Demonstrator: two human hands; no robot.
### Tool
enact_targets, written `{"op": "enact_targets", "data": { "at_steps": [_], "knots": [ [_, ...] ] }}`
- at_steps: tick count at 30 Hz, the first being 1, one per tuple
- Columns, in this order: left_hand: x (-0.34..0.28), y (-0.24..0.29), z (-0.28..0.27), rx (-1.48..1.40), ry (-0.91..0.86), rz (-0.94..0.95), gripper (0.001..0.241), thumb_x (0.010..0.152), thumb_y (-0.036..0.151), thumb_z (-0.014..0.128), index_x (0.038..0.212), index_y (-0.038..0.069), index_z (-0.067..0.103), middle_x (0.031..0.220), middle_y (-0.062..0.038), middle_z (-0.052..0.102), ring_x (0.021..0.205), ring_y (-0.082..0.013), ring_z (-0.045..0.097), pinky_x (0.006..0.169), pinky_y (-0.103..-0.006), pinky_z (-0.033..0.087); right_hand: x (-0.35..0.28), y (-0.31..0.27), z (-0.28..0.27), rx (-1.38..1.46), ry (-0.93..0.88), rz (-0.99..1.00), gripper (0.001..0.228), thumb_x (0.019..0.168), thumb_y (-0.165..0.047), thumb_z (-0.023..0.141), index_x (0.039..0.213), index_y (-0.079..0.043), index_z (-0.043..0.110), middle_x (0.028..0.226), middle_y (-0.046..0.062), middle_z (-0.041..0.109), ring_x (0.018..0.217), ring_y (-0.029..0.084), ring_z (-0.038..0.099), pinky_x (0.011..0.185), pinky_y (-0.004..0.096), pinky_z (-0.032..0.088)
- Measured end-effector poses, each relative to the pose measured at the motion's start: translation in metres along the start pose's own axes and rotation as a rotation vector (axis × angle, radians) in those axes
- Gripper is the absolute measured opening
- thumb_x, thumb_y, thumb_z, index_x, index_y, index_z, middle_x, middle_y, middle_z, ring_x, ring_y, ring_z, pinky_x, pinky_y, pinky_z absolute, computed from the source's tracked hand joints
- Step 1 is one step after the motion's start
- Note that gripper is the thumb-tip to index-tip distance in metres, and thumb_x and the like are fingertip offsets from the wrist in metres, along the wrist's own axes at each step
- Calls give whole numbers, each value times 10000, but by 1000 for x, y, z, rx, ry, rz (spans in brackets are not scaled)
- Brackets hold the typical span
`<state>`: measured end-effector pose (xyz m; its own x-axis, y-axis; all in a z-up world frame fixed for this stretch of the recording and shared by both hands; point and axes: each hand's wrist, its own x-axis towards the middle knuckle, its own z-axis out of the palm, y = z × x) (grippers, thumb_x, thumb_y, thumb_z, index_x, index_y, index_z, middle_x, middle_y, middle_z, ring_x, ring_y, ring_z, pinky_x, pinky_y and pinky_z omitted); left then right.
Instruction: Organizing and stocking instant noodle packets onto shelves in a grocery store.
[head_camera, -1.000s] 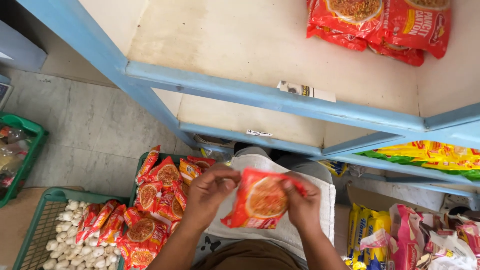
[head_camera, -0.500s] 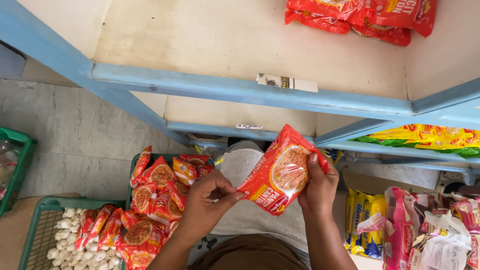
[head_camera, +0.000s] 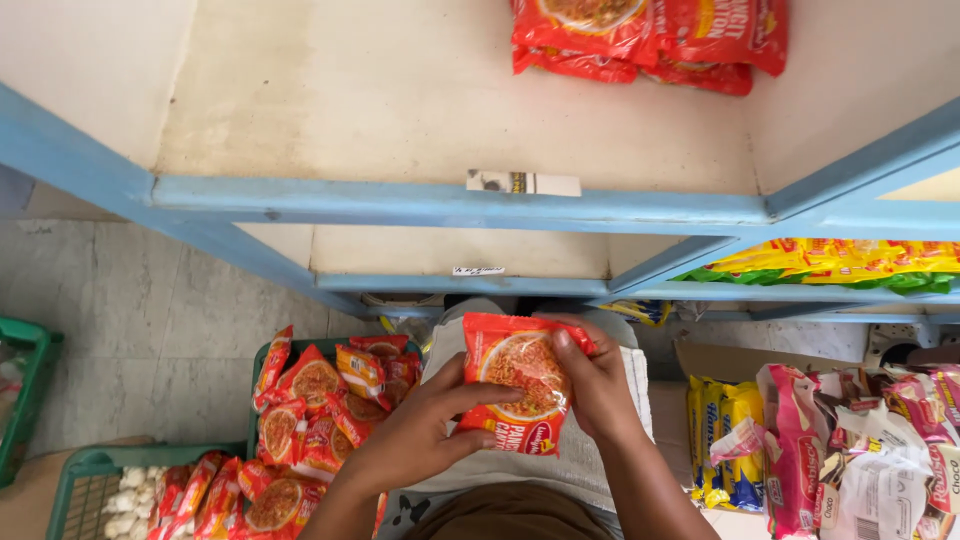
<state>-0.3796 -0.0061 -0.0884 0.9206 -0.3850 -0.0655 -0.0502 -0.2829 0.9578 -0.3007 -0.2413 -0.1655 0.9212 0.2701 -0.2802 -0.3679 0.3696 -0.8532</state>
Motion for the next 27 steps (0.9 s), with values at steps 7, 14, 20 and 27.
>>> {"op": "enact_targets", "data": {
  "at_steps": [7, 14, 20, 27],
  "knots": [
    [-2, -16, 1, 23, 202, 52, 598, 780, 114, 855, 1347, 168, 671, 1428, -136, 536, 1339, -300, 560, 1068, -392, 490, -21, -8, -17, -313, -477, 14, 984, 687, -118, 909, 1507, -52, 370, 1370, 7, 616, 1229, 129, 617, 951, 305, 555],
    [-4, -26, 2, -121, 260, 13, 608, 787, 64, 862, 1357, 158, 674, 1443, -116, 490, 1355, -250, 557, 1039, -355, 567, -17, 30, -44, -277, -225, 181, 415, 763, 64, 824, 1159, 32, 701, 890, 69, 783, 812, 130, 713, 765, 281, 589],
    [-9, -21, -2, -176, 273, -2, 600, 777, 46, 860, 1343, 141, 684, 1470, -116, 468, 1363, -251, 539, 1015, -350, 559, -20, 39, -48, -250, -120, 170, 127, 820, -34, 801, 925, 37, 782, 833, 71, 788, 753, 130, 715, 679, 292, 597],
    [-6, -21, -5, 15, 270, 155, 580, 778, 61, 880, 1329, 121, 710, 1438, -128, 529, 1355, -268, 559, 1068, -374, 495, -28, 44, -53, -287, -176, 186, 69, 848, -31, 792, 839, -5, 729, 758, 34, 722, 699, 113, 629, 668, 285, 538]
  ]
}}
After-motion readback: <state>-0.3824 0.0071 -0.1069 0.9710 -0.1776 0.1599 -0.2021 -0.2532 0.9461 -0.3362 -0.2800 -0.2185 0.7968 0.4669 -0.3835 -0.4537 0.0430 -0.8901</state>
